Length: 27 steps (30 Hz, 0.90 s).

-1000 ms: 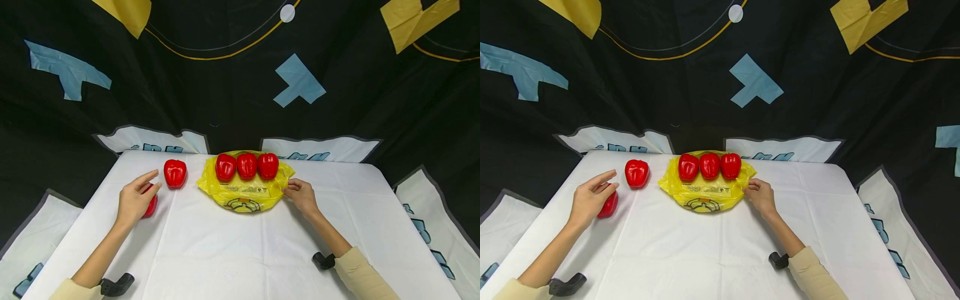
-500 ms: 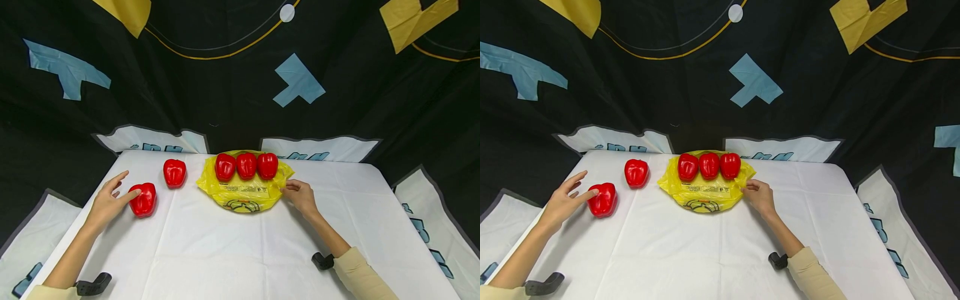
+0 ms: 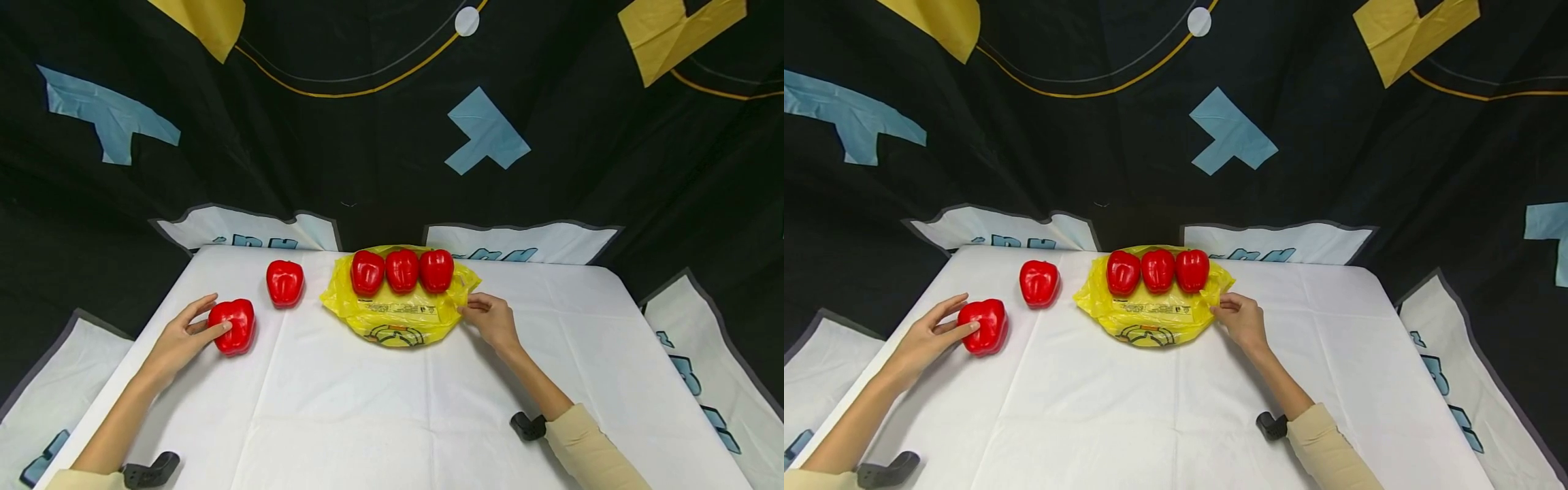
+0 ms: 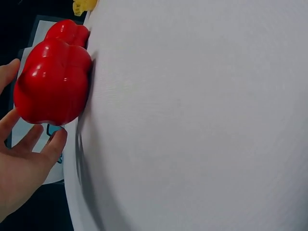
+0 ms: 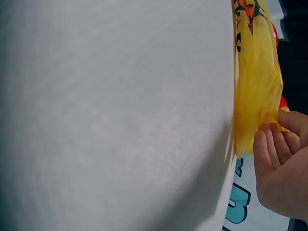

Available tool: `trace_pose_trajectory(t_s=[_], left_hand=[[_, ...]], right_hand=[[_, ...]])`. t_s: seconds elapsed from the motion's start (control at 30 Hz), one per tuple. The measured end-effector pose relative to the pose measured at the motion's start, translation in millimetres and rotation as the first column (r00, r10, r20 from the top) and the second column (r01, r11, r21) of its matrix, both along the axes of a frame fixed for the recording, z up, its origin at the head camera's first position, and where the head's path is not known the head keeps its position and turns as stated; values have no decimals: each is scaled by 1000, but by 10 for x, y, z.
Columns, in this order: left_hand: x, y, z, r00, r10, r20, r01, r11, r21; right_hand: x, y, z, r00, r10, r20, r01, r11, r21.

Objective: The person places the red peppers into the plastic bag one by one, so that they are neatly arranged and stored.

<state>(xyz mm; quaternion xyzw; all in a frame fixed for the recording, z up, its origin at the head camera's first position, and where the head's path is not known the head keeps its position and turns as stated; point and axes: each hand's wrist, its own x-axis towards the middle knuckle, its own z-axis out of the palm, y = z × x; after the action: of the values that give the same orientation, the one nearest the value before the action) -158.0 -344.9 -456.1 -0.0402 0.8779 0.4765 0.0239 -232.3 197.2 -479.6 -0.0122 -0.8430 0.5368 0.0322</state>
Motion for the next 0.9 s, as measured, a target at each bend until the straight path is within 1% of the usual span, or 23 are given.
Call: trace_pose_trajectory(t_s=[0.2,0.4,0.57,0.67,0.73,0.9], left_hand=[[-1,-4,-51,1000,-10,-1,10,999,46],[8,-1,-74,1000,-19,20,18,997,77],[-3,14,-71,1000,-8,-8,8,997,77],[-33,56,-44,1000,5,-28,-3,997,71],[-55,110,-5,999,8,-40,-5,997,77],[-114,334,106,994,-1,-107,13,994,112]], right_hand=[[-5,-2,-7,1000,5,-5,-5,1000,-3],[-2,-9,-2,1000,-2,-5,2,1000,9],[4,-11,4,1000,-9,3,9,1000,16],[5,-8,4,1000,-16,4,15,1000,17],[4,-7,5,1000,-16,3,16,1000,16],[8,-8,13,1000,-17,10,17,1000,5]])
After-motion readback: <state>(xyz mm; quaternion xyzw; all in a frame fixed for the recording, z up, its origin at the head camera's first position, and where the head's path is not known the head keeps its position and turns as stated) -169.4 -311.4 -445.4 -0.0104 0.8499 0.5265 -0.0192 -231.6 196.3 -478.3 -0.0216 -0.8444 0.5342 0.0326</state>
